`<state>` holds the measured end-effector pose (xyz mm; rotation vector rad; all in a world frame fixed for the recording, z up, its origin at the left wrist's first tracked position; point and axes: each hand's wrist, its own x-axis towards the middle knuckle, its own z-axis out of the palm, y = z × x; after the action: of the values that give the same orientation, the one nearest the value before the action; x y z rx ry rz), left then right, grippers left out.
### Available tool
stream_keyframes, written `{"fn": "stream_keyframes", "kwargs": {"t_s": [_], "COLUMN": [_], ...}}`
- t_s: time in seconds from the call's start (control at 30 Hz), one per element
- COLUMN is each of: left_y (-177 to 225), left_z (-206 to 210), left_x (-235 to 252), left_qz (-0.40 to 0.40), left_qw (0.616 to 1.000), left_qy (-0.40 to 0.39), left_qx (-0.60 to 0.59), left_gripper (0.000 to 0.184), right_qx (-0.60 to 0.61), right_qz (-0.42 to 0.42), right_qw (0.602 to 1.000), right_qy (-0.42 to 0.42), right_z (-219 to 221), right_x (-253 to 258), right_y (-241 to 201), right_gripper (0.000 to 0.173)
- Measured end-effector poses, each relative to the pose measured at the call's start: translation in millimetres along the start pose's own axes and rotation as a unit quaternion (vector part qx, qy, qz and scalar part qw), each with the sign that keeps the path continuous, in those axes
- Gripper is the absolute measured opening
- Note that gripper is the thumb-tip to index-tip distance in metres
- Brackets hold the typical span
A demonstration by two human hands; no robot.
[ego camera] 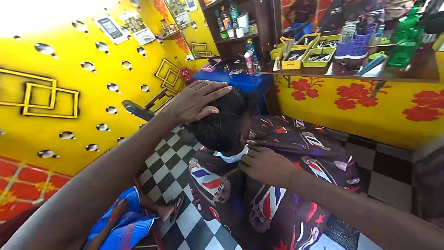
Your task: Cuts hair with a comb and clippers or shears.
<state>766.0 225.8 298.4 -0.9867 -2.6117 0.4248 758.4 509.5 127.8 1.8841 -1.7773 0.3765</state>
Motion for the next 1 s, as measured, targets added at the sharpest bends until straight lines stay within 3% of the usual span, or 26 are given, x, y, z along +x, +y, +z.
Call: {"fn": "stream_keyframes", "kwargs": {"t_s": [0.1, 0.2, 0.3, 0.4, 0.47, 0.57, 0.67, 0.7, 0.77, 0.87, 1.0], "left_y": [13, 24, 32, 39, 42, 45, 49, 49, 53, 64, 64], "left_z": [-11, -28, -40, -40, -36, -29, -23, -23, -22, -14, 10], "left_x": [-7, -14, -22, -31, -39, -51, -65, -70, -81, -94, -94], "left_qz": [-0.016, -0.058, -0.086, -0.115, -0.146, -0.222, -0.315, -0.345, -0.404, -0.464, -0.464], "left_qw": [0.999, 0.994, 0.986, 0.974, 0.955, 0.901, 0.821, 0.802, 0.769, 0.694, 0.604], "left_qy": [0.028, 0.075, 0.129, 0.181, 0.235, 0.333, 0.421, 0.434, 0.436, 0.437, 0.444], "left_qx": [-0.019, -0.047, -0.066, -0.074, -0.104, -0.169, -0.22, -0.222, -0.236, -0.333, -0.472], "left_gripper": [0.072, 0.074, 0.074, 0.074, 0.076, 0.082, 0.083, 0.084, 0.085, 0.085, 0.101], "right_qx": [0.014, -0.002, -0.035, 0.018, 0.046, 0.022, 0.047, 0.083, 0.179, 0.27, 0.346], "right_qz": [0.054, 0.04, 0.025, 0.008, -0.026, 0.015, -0.009, -0.04, -0.065, -0.007, 0.023], "right_qw": [0.994, 0.997, 0.999, 0.997, 0.998, 0.999, 0.998, 0.995, 0.98, 0.95, 0.927], "right_qy": [0.094, 0.066, -0.008, -0.076, -0.028, 0.039, -0.051, -0.044, 0.054, 0.16, 0.143], "right_z": [-26, -22, 3, 6, -6, -18, -12, -13, -27, -67, -90], "right_x": [14, 15, 5, 1, 3, 11, 12, 12, 21, 50, 139], "right_y": [9, 16, 10, 4, -1, 1, 17, 25, 46, 103, 184], "right_gripper": [0.025, 0.028, 0.018, 0.019, 0.02, 0.023, 0.014, 0.009, 0.02, 0.03, 0.022]}}
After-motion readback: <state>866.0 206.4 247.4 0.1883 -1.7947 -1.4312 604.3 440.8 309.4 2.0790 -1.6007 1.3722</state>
